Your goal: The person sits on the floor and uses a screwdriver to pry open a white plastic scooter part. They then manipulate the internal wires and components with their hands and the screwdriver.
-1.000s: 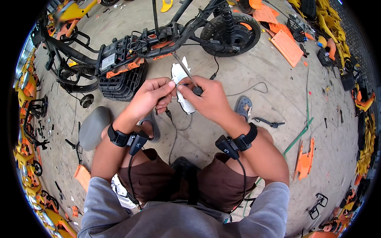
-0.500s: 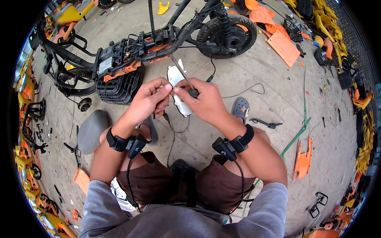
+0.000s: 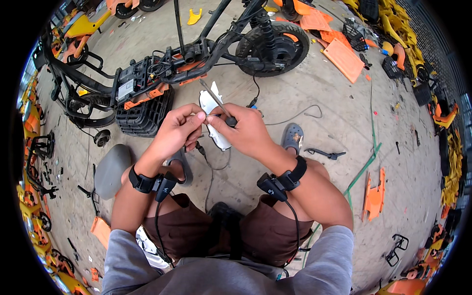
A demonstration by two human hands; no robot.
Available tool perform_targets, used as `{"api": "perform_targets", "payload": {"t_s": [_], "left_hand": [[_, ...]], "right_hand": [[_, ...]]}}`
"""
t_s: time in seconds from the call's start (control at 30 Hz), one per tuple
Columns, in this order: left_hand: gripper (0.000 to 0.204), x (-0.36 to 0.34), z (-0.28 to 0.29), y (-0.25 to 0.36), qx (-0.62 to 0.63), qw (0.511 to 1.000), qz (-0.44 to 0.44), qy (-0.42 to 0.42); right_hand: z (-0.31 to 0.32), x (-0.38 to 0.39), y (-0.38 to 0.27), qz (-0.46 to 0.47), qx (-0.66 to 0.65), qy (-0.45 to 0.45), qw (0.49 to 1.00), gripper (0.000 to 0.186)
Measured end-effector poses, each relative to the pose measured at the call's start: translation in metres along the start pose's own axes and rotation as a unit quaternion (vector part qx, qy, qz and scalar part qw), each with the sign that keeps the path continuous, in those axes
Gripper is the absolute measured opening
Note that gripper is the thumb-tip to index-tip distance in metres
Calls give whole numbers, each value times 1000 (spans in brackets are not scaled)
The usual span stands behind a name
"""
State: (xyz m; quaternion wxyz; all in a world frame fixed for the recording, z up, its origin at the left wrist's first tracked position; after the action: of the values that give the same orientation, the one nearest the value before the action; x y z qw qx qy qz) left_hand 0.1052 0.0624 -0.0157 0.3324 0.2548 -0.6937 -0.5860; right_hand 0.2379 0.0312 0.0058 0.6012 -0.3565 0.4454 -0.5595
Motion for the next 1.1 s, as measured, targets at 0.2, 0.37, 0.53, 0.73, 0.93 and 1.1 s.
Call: {"api": "perform_targets", "payload": {"t_s": [0.2, 0.37, 0.53, 0.73, 0.93, 1.1], "left_hand": [[22, 1, 0, 2, -7, 1000, 6, 8], [22, 1, 1, 1, -12, 1000, 0, 10], [22, 1, 1, 3, -10, 1000, -6, 9], [22, 1, 1, 4, -2, 1000, -5, -6], [24, 1, 0, 6, -20, 1000, -21, -13], [24, 0, -1, 5, -17, 1000, -22, -14]], "right_hand": [[-1, 0, 0, 4, -3, -6, 1000, 26], [-2, 1, 0, -7, -14, -12, 1000, 26], [-5, 2, 5, -81, -64, -30, 994, 21], [-6, 1, 9, -91, -90, -30, 991, 19], [-5, 0, 7, -90, -97, -30, 991, 19], [-3, 1, 7, -91, -89, -26, 992, 20]]}}
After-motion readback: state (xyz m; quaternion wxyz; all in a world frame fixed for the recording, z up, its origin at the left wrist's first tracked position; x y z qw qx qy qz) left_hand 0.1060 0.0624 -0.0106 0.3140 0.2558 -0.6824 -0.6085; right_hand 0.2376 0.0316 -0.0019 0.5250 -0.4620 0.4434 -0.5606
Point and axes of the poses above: each hand's wrist, its own x-axis away from the middle knuckle, its own z-axis out of the back of the hand, y = z × x, the point moved 9 cm from there along -x, towards the middle knuckle, and after that the axes turned 4 degrees about -z, right-handed, at the moved point
